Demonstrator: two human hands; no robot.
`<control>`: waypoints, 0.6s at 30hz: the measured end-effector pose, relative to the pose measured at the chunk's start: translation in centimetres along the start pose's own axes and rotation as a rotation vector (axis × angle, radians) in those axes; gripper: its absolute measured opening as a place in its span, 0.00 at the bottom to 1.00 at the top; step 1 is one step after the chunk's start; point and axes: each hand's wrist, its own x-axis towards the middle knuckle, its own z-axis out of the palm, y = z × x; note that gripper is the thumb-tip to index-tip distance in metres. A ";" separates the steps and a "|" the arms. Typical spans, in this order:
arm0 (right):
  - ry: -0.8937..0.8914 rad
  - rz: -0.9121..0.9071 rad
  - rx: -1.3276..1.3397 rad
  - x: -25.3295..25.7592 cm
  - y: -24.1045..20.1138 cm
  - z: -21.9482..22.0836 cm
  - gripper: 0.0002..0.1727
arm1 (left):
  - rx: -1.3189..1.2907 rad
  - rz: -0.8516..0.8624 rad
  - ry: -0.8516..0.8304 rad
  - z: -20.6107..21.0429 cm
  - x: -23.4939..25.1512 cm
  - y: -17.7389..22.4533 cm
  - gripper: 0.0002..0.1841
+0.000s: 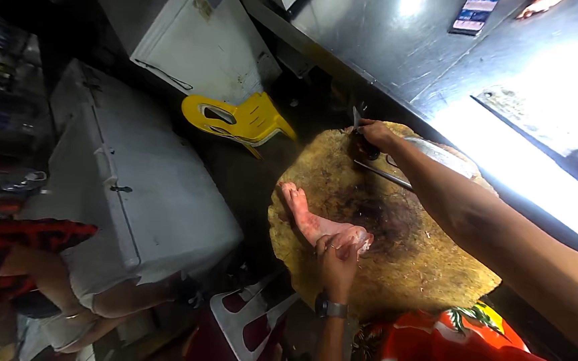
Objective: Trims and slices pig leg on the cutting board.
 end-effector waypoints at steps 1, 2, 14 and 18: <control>-0.002 -0.010 -0.015 -1.6 0.7 -0.3 0.23 | 0.020 -0.014 -0.005 -0.1 0.0 0.3 0.24; 0.006 -0.010 -0.036 -3.6 1.6 -0.6 0.25 | 0.042 -0.031 -0.014 -0.2 0.1 0.6 0.24; -0.124 -0.043 -0.358 -31.7 16.2 -0.5 0.28 | 0.366 0.060 -0.245 -0.9 2.7 2.9 0.16; -0.195 -0.118 -0.560 -34.0 16.4 1.2 0.28 | 0.362 0.079 -0.199 -1.3 1.7 2.7 0.11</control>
